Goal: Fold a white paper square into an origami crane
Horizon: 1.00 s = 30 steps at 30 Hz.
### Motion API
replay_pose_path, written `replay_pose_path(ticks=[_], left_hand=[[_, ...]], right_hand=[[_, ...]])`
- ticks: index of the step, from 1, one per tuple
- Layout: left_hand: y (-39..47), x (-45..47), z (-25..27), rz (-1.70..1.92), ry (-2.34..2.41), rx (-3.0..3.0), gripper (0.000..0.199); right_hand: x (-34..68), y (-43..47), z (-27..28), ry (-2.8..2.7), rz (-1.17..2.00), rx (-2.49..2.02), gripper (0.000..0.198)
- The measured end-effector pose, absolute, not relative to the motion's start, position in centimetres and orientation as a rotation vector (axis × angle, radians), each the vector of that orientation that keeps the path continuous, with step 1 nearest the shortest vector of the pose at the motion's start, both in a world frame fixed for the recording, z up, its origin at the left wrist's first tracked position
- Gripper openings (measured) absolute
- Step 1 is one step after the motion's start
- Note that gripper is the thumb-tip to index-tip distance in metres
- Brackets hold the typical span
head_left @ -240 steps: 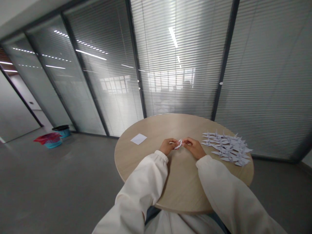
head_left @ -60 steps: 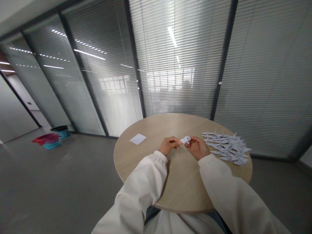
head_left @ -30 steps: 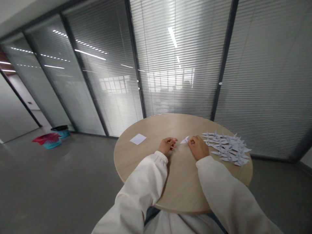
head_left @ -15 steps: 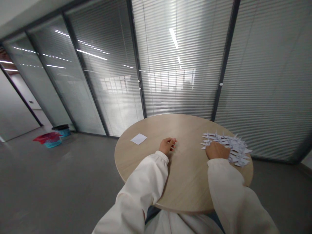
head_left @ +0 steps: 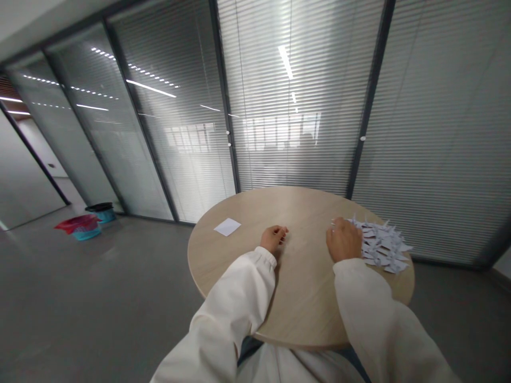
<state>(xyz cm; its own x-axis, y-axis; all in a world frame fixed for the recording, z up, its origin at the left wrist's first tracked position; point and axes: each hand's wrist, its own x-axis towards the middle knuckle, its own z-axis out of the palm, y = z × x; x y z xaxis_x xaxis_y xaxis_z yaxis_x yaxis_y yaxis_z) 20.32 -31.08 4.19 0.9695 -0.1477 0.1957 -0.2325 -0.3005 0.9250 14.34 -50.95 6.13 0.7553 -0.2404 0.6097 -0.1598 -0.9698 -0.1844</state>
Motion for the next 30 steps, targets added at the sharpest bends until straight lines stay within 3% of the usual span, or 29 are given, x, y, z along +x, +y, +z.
replay_pose_path(ticks=[4,7,12,30], left_hand=[[-30.7,19.7,4.2,0.290,-0.289,2.242,0.035],[-30.3,19.2,3.7,0.382,-0.281,2.593,0.049],[-29.4,19.1,3.2,0.190,-0.282,2.885,0.061],[-29.3,19.1,3.5,-0.046,-0.302,2.895,0.065]], right_hand=[[14.8,-47.9,5.1,-0.207,-0.862,-2.901,0.034],[15.5,-46.7,3.3,-0.367,-0.623,-2.965,0.043],[16.0,-46.7,1.6,-0.354,-0.252,-3.039,0.047],[16.0,-46.6,2.0,-0.282,-0.074,-3.041,0.051]])
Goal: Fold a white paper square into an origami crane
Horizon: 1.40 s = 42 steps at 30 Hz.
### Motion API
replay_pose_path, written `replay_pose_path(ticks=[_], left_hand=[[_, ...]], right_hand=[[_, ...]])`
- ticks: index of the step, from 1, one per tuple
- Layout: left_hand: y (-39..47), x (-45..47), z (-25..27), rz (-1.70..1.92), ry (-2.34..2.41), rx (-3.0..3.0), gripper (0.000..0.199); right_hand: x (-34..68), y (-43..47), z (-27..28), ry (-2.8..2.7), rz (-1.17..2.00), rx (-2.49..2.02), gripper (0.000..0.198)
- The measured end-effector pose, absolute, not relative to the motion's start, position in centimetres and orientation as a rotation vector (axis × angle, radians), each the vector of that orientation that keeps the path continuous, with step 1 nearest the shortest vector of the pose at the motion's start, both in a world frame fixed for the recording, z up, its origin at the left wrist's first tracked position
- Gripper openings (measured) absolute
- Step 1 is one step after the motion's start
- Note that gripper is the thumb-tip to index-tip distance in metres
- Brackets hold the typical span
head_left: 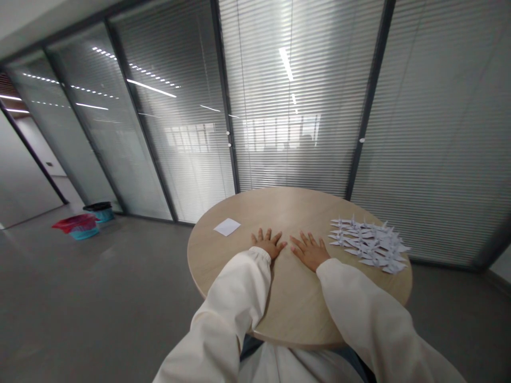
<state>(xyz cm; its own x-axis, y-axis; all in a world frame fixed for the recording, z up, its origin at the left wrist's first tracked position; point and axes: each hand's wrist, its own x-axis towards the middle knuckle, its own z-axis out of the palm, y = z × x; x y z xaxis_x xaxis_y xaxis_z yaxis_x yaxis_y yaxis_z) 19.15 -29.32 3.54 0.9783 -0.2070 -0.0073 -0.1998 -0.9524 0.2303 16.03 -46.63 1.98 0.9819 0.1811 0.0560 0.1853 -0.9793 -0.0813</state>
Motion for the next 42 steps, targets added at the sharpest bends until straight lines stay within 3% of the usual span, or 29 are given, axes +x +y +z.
replay_pose_path(ticks=[42], left_hand=[[-29.29,19.34,3.34,-0.070,-0.334,2.983,0.068]], right_hand=[[16.37,-46.72,1.67,-0.307,-0.087,-3.031,0.052]])
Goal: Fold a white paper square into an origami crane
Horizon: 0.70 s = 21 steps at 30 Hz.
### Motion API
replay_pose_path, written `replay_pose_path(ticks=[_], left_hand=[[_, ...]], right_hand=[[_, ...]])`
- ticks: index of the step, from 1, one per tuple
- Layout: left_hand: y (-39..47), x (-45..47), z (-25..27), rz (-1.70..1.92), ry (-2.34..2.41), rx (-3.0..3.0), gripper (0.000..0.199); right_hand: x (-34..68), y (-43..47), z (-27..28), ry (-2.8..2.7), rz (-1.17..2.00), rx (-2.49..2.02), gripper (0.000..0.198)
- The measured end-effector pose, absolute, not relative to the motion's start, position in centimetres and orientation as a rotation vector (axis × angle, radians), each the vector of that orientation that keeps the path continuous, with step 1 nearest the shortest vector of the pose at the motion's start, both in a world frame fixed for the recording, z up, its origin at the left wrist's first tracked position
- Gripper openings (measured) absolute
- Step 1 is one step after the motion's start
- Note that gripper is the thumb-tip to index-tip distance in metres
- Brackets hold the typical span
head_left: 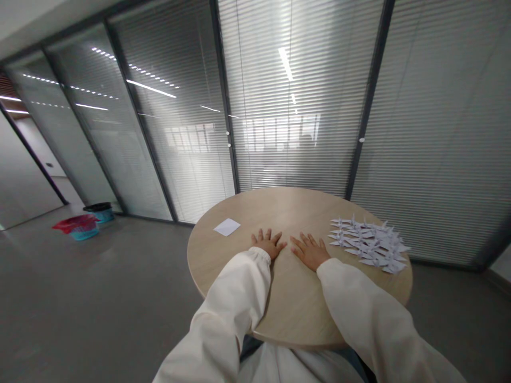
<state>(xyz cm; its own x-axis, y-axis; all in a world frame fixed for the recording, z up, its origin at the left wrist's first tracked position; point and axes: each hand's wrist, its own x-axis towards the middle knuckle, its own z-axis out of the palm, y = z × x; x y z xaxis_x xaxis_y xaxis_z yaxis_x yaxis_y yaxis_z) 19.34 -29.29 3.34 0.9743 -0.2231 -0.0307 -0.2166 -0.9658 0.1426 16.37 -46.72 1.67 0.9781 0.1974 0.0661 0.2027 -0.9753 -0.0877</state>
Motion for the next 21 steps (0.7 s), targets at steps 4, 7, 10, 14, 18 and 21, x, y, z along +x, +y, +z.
replay_pose_path(ticks=[4,7,10,14,18,21], left_hand=[[-29.1,19.4,3.3,-0.062,-0.340,2.969,0.069],[-29.0,19.4,3.2,-0.052,-0.344,2.959,0.069],[-29.3,19.1,3.5,-0.031,-0.339,2.957,0.067],[-30.6,16.5,5.9,0.219,-0.402,2.876,0.055],[-28.7,9.6,8.0,0.712,-0.752,2.685,0.049],[-23.3,2.7,5.9,1.017,-1.039,2.610,0.048]], right_hand=[[16.3,-46.8,1.6,-0.309,-0.084,-3.030,0.052],[16.2,-46.8,1.7,-0.306,-0.076,-3.028,0.051],[16.2,-46.5,2.2,-0.293,-0.084,-3.023,0.050],[14.4,-46.2,3.1,-0.309,-0.128,-2.966,0.049],[7.2,-49.6,1.8,-0.624,-0.433,-2.780,0.048],[-0.8,-54.2,-1.5,-0.491,-0.851,-2.751,0.056]])
